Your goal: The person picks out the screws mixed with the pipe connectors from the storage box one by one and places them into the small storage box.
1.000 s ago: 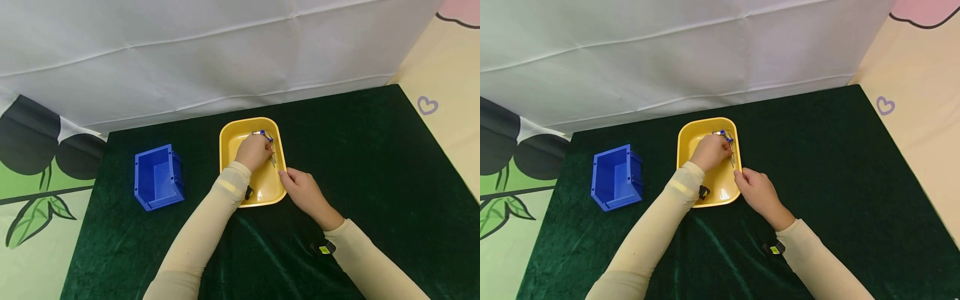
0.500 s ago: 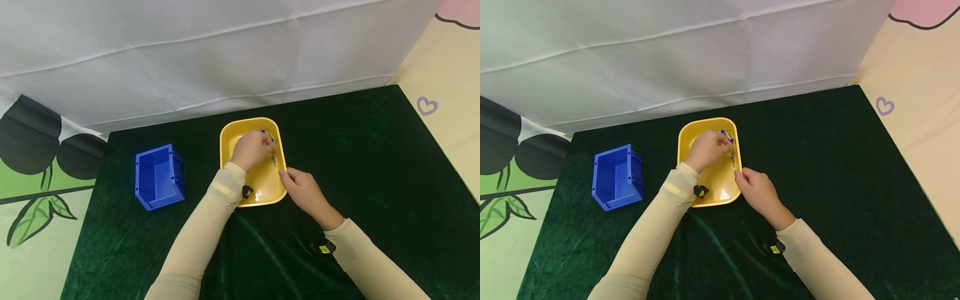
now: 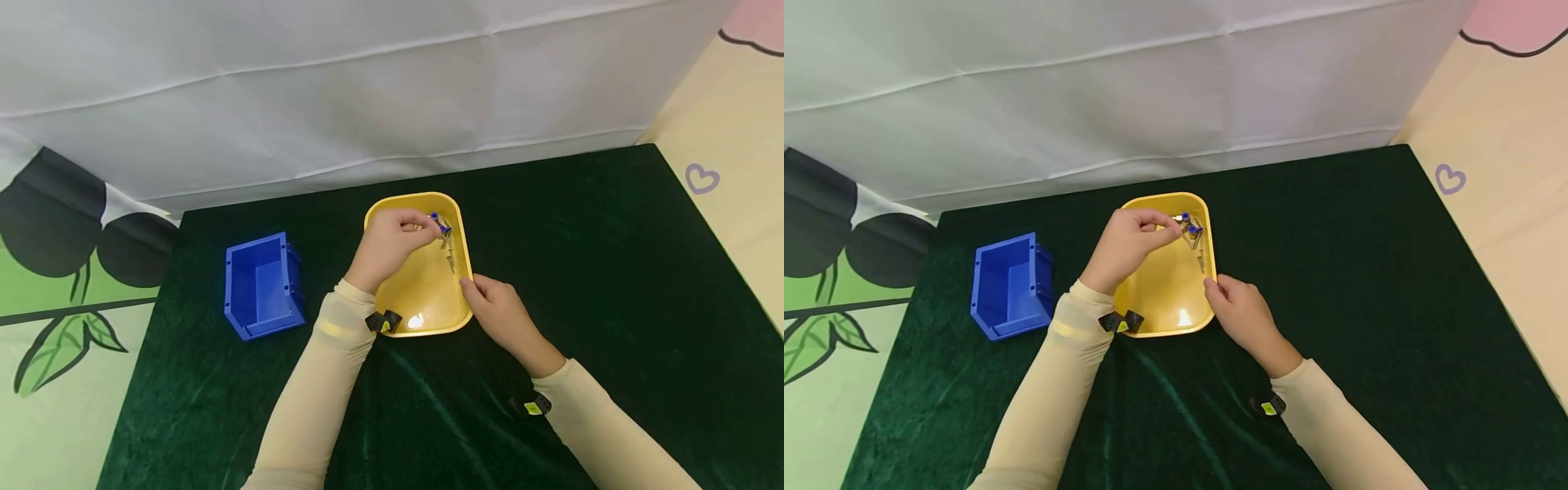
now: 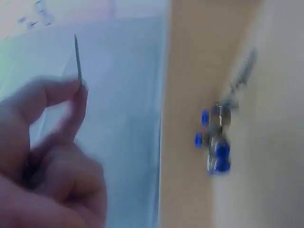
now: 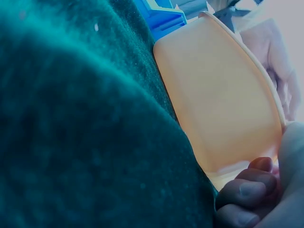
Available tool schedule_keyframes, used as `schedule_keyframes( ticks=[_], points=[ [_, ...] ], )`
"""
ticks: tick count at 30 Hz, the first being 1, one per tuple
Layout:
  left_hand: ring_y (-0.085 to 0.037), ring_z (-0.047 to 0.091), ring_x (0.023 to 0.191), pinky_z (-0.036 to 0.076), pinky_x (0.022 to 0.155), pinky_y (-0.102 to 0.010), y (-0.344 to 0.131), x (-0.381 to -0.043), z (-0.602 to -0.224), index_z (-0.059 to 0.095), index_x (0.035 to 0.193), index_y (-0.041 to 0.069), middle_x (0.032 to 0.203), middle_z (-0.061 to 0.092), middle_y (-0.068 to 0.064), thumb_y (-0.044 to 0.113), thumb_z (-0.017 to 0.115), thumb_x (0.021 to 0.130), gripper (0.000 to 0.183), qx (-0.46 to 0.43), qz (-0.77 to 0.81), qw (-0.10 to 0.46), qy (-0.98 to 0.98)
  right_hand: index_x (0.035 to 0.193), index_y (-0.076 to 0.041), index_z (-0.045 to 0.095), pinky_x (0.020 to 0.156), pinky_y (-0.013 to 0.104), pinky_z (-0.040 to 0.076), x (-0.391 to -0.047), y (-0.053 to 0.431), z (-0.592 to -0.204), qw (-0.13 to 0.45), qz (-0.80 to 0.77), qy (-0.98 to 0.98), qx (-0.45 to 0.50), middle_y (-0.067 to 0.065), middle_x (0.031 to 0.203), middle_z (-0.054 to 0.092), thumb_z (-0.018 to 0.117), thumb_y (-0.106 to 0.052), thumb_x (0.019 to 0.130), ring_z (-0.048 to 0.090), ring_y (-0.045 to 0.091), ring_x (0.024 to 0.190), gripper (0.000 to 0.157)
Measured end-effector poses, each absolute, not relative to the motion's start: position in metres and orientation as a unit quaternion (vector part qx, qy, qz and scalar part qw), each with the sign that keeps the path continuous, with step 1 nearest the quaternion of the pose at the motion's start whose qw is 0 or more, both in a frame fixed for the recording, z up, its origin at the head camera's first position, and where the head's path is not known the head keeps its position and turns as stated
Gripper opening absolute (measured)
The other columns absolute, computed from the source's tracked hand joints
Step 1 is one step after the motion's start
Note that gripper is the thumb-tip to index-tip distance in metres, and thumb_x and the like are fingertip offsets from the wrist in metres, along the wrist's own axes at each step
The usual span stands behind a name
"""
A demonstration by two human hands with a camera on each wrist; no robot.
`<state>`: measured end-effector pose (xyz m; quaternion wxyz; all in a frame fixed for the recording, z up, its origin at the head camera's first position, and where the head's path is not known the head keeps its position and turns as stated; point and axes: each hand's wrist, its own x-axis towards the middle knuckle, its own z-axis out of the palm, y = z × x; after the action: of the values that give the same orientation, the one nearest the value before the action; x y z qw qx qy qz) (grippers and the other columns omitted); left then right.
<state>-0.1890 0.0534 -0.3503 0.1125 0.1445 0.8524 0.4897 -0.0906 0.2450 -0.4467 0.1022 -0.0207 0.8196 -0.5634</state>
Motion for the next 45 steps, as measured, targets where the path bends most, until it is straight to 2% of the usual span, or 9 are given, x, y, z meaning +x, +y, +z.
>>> schedule_keyframes(
  ticks=[4,6,11,16,23,27,32,38,45],
  points=[
    [-0.022,0.042,0.059,0.037,0.058,-0.031,0.036,-0.182,-0.341,0.076,0.091,0.018,0.063,0.051,-0.004,0.036,0.073,0.090,0.018,0.106,0.516,0.083,0.846,0.107,-0.014,0.067,0.051,0.031,0.044,-0.090,0.246,-0.448,0.106,-0.564,0.819,-0.013,0.007,0.076,0.061,0.042,-0.048,0.105,0.053,0.026,0.059,0.042],
    [-0.023,0.043,0.060,0.038,0.059,-0.030,0.025,-0.179,-0.338,0.076,0.094,0.016,0.064,0.047,-0.005,0.037,0.073,0.090,0.021,0.086,0.538,0.068,0.836,0.108,-0.015,0.067,0.050,0.031,0.043,-0.090,0.247,-0.449,0.107,-0.564,0.819,-0.012,0.008,0.076,0.060,0.042,-0.048,0.104,0.053,0.027,0.058,0.042],
    [-0.020,0.042,0.060,0.037,0.055,-0.025,-0.012,-0.173,-0.337,0.076,0.100,0.012,0.075,0.054,-0.005,0.039,0.073,0.090,0.030,0.034,0.595,0.012,0.803,0.111,-0.016,0.067,0.049,0.031,0.042,-0.091,0.248,-0.450,0.107,-0.570,0.815,-0.012,0.008,0.075,0.059,0.042,-0.051,0.104,0.052,0.028,0.056,0.043],
    [-0.014,0.032,0.047,0.027,0.044,-0.022,-0.052,-0.166,-0.335,0.075,0.103,0.011,0.073,0.052,-0.002,0.041,0.075,0.088,0.033,-0.023,0.610,-0.033,0.791,0.112,-0.016,0.066,0.049,0.030,0.042,-0.090,0.248,-0.450,0.107,-0.571,0.814,-0.008,0.009,0.076,0.059,0.042,-0.051,0.104,0.052,0.029,0.057,0.043],
    [-0.015,0.040,0.060,0.032,0.052,-0.023,-0.108,-0.149,-0.342,0.075,0.106,0.012,0.071,0.047,0.000,0.042,0.074,0.088,0.036,-0.128,0.585,-0.078,0.797,0.113,-0.016,0.066,0.050,0.030,0.042,-0.091,0.251,-0.449,0.105,-0.564,0.819,-0.005,0.009,0.077,0.059,0.042,-0.050,0.104,0.052,0.028,0.057,0.043],
    [-0.017,0.043,0.073,0.032,0.062,-0.028,-0.130,-0.143,-0.351,0.076,0.109,0.018,0.072,0.046,-0.001,0.048,0.069,0.090,0.036,-0.203,0.523,-0.084,0.824,0.114,-0.015,0.065,0.049,0.030,0.042,-0.092,0.253,-0.450,0.103,-0.563,0.820,-0.008,0.009,0.076,0.057,0.041,-0.050,0.104,0.051,0.028,0.056,0.044],
    [-0.018,0.044,0.072,0.033,0.062,-0.031,-0.140,-0.140,-0.362,0.074,0.114,0.019,0.069,0.044,0.000,0.049,0.062,0.095,0.037,-0.247,0.455,-0.082,0.852,0.115,-0.014,0.065,0.049,0.029,0.041,-0.093,0.254,-0.451,0.107,-0.565,0.818,-0.013,0.009,0.077,0.058,0.041,-0.050,0.104,0.052,0.028,0.056,0.045],
    [-0.017,0.047,0.069,0.034,0.052,-0.028,-0.141,-0.137,-0.370,0.073,0.115,0.018,0.071,0.046,-0.002,0.044,0.060,0.097,0.034,-0.251,0.427,-0.072,0.866,0.117,-0.012,0.065,0.049,0.028,0.041,-0.094,0.253,-0.451,0.113,-0.566,0.816,-0.014,0.009,0.078,0.059,0.041,-0.050,0.104,0.052,0.028,0.056,0.046],
    [-0.018,0.044,0.064,0.034,0.052,-0.028,-0.135,-0.135,-0.372,0.073,0.115,0.021,0.070,0.044,-0.001,0.050,0.063,0.094,0.038,-0.234,0.474,-0.062,0.847,0.117,-0.015,0.065,0.050,0.028,0.041,-0.095,0.254,-0.451,0.120,-0.563,0.818,-0.009,0.009,0.079,0.059,0.040,-0.051,0.104,0.053,0.029,0.057,0.045]
  ],
)
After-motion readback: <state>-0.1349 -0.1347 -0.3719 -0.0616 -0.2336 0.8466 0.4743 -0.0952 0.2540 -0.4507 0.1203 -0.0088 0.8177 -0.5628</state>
